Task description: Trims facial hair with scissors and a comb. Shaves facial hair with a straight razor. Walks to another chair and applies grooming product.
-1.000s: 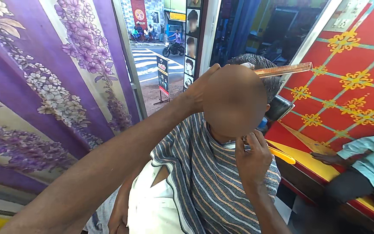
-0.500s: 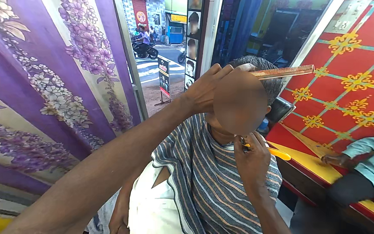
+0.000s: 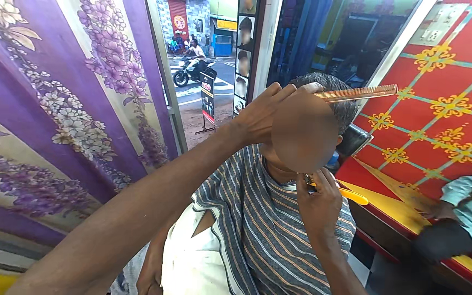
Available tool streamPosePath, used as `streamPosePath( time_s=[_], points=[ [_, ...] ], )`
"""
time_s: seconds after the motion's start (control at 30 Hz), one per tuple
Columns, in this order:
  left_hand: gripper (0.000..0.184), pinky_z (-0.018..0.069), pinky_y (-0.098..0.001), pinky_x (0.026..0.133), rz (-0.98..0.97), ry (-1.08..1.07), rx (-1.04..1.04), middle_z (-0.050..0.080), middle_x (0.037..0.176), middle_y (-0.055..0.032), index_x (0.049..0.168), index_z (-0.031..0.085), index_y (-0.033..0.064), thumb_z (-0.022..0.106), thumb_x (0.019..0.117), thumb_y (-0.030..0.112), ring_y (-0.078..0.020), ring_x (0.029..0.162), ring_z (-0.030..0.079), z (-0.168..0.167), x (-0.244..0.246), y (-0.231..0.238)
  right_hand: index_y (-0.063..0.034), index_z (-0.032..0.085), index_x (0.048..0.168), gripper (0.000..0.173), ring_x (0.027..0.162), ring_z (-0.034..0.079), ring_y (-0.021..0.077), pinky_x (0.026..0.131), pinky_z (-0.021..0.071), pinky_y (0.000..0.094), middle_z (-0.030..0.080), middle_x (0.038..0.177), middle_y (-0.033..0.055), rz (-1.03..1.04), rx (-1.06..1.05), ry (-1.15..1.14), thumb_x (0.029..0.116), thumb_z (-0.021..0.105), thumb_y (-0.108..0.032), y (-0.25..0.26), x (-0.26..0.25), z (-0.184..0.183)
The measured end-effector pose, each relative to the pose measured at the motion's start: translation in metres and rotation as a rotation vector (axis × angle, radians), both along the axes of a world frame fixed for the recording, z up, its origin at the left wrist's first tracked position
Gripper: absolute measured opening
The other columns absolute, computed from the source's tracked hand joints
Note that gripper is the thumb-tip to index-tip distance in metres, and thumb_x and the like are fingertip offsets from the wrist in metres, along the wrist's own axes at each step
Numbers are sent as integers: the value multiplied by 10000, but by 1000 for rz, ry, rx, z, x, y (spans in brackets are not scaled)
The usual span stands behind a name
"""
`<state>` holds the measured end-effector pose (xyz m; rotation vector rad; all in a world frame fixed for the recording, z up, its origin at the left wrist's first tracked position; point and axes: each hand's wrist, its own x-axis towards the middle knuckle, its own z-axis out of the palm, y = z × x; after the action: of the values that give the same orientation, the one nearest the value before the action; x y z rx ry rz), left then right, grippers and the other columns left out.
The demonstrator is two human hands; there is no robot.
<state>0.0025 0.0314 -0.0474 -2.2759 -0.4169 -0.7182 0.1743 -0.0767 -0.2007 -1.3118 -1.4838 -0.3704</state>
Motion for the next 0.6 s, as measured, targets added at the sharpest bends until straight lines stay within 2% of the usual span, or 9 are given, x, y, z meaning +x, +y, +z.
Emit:
streamPosePath(
  time_s=[0.1, 0.23, 0.33, 0.37, 0.4, 0.43, 0.5, 0.53, 0.6],
  points=[
    [731, 451, -442, 780, -17, -4, -13, 465, 1557, -160, 1492, 540, 179, 673, 882, 559, -320, 1037, 610, -2, 0, 1, -171, 796, 1073, 183, 798, 702, 141, 598, 579, 324, 727, 1044, 32, 60, -46, -69, 939, 673, -154, -4, -2, -1],
    [794, 472, -448, 795, -43, -49, -74, 481, 1533, -177, 1516, 508, 164, 674, 878, 606, -340, 1077, 610, -5, -7, -2, -166, 802, 1059, 180, 892, 707, 83, 702, 603, 258, 736, 1057, 6, 186, 2, -28, 948, 661, -176, -19, 10, -1],
    [805, 514, -493, 894, -110, -318, -195, 517, 1494, -203, 1525, 491, 117, 642, 912, 616, -358, 1183, 610, -12, -29, -6, -84, 784, 1080, 190, 962, 701, 95, 811, 599, 232, 732, 1058, 67, 153, 34, 14, 950, 661, -146, -51, 37, 3],
    [763, 533, -482, 931, -113, -432, -254, 521, 1487, -201, 1516, 495, 104, 667, 930, 562, -335, 1208, 612, -14, -39, -8, -45, 772, 1100, 208, 976, 693, 103, 841, 584, 217, 723, 1059, 102, 102, 42, 12, 956, 649, -130, -63, 48, 2],
    [706, 550, -438, 903, -114, -554, -301, 530, 1466, -204, 1496, 513, 85, 695, 942, 482, -296, 1163, 628, -19, -49, -11, -4, 762, 1111, 221, 990, 687, 120, 876, 566, 209, 717, 1057, 143, 40, 59, -6, 963, 635, -107, -74, 60, -2],
    [649, 553, -363, 820, -110, -669, -337, 544, 1436, -200, 1476, 532, 69, 709, 951, 408, -237, 1059, 639, -25, -59, -14, 35, 748, 1127, 238, 1001, 675, 150, 906, 542, 215, 706, 1056, 185, -19, 67, -37, 973, 609, -82, -84, 72, -8],
    [588, 497, -278, 688, -64, -851, -411, 547, 1358, -170, 1484, 524, 84, 680, 980, 343, -151, 871, 590, -43, -77, -20, 58, 721, 1180, 275, 1020, 648, 216, 944, 513, 245, 672, 1059, 227, -121, 28, -105, 997, 540, -39, -101, 92, -27],
    [558, 475, -261, 657, -41, -919, -437, 560, 1354, -162, 1481, 529, 95, 661, 994, 333, -128, 818, 572, -54, -84, -21, 52, 714, 1194, 288, 1013, 648, 248, 939, 523, 281, 663, 1061, 235, -156, -17, -137, 996, 515, -12, -109, 99, -38],
    [519, 450, -234, 608, 3, -1005, -482, 568, 1285, -132, 1471, 537, 113, 629, 1014, 342, -97, 745, 533, -76, -93, -23, 26, 728, 1191, 316, 1004, 677, 353, 915, 557, 428, 677, 1070, 265, -147, -134, -193, 958, 520, 69, -123, 107, -58]
  ],
)
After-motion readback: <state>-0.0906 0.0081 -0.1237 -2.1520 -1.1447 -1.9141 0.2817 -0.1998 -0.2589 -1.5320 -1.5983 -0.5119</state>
